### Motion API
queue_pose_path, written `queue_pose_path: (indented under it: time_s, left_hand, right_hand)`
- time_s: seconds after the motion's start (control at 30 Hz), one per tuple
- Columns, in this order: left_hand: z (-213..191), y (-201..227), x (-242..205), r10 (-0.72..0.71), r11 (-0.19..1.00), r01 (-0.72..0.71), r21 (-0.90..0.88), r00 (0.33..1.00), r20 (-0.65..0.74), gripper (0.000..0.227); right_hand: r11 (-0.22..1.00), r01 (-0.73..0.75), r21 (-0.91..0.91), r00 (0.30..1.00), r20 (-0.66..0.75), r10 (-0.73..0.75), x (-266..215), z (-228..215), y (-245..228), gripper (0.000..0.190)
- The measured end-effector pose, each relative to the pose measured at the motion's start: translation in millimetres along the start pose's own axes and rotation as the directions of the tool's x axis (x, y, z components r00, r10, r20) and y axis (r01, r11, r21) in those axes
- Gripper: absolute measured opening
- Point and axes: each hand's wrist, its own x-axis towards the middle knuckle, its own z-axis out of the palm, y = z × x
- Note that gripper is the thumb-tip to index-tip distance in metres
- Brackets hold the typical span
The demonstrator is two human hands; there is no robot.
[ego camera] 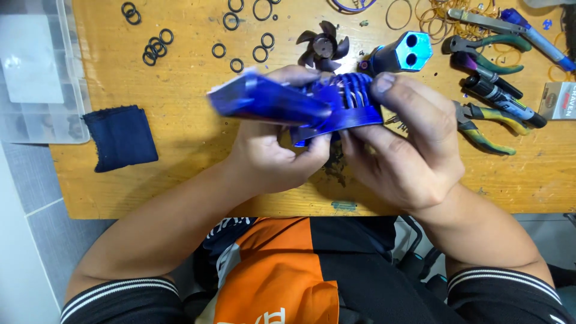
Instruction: The person assembles a blue mechanical component by inserting small black rings into its internal slots. They rotate the component to access different areas and use pliers to manipulate a small metal piece at the end.
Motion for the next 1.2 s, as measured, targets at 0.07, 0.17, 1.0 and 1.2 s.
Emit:
queue_pose_path:
  time_s: [0.07,0.17,1.0,1.2]
  left_hand:
    - [-2.0,-3.2,-4.0,0.135,0.990,-0.131,0.058,0.989,-0.057,0.061]
    - [-0.6,-4.3,-2.0,0.142,0.989,-0.138,0.053,0.987,-0.071,0.058]
    - [-5.9,7.9,-3.0,0.075,0.945,-0.065,0.319,0.997,-0.019,0.060]
    - [-6.8,5.8,0.1,0.108,0.945,-0.095,0.314,0.994,-0.023,0.060]
  right_hand:
    - [1.000,0.026,0.015,1.000,0.013,-0.027,3.6,-1.7,-1.7,0.023]
    - [1.000,0.026,-0.015,0.999,0.028,-0.025,-0.2,-2.4,-0.1,0.020]
    - [0.976,-0.207,0.073,0.977,0.075,0.202,11.3,4.2,-1.1,0.010]
    - [0.985,-0.170,0.036,0.983,0.077,0.167,10.6,5.8,3.6,0.009]
